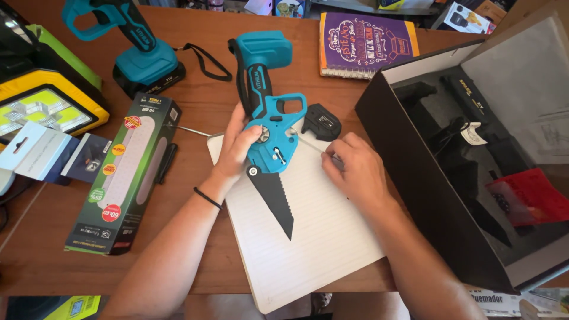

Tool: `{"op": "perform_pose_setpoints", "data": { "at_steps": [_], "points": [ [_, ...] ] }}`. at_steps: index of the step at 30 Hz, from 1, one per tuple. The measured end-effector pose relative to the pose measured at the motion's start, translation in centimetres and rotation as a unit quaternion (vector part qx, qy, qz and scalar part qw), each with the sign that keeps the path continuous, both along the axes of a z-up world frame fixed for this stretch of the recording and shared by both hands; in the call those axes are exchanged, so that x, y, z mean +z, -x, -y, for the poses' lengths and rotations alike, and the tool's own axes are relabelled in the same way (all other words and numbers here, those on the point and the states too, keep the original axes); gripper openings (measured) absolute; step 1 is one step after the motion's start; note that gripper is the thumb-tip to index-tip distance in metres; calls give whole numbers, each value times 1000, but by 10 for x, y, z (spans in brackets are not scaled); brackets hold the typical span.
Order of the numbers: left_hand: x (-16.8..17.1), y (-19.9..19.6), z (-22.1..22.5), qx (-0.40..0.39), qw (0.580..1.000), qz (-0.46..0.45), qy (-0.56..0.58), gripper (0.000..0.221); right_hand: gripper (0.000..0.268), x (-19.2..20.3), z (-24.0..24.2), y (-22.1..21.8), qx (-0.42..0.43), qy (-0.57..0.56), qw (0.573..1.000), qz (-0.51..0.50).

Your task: Unboxing and adjusting a mini handheld chainsaw using a small tool

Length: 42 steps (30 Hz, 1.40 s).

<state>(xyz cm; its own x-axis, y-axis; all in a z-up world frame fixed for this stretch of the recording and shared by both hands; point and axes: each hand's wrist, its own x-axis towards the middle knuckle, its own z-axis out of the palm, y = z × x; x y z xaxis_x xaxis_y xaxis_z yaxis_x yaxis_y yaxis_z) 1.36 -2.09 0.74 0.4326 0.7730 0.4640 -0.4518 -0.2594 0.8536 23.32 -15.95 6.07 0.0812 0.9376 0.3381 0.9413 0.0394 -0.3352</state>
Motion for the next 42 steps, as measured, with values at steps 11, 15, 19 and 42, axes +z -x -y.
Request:
{"op": "perform_pose_setpoints", "data": {
  "at_steps": [11,15,19,42],
  "points": [
    [1,-3,3,-4,1000,-5,-18,77,7,-3,-1,-1,-19,53,994,-96],
    [-20,-6,-9,-2,999,44,8,71,11,-10,-1,-2,-15,58,990,-127],
    [-51,-2,-29,-1,998,52,21,71,8,5,-1,-10,-11,36,986,-161],
    [13,8,17,74,957,-273,-61,70,38,3,9,-36,-101,167,974,117]
  ]
}}
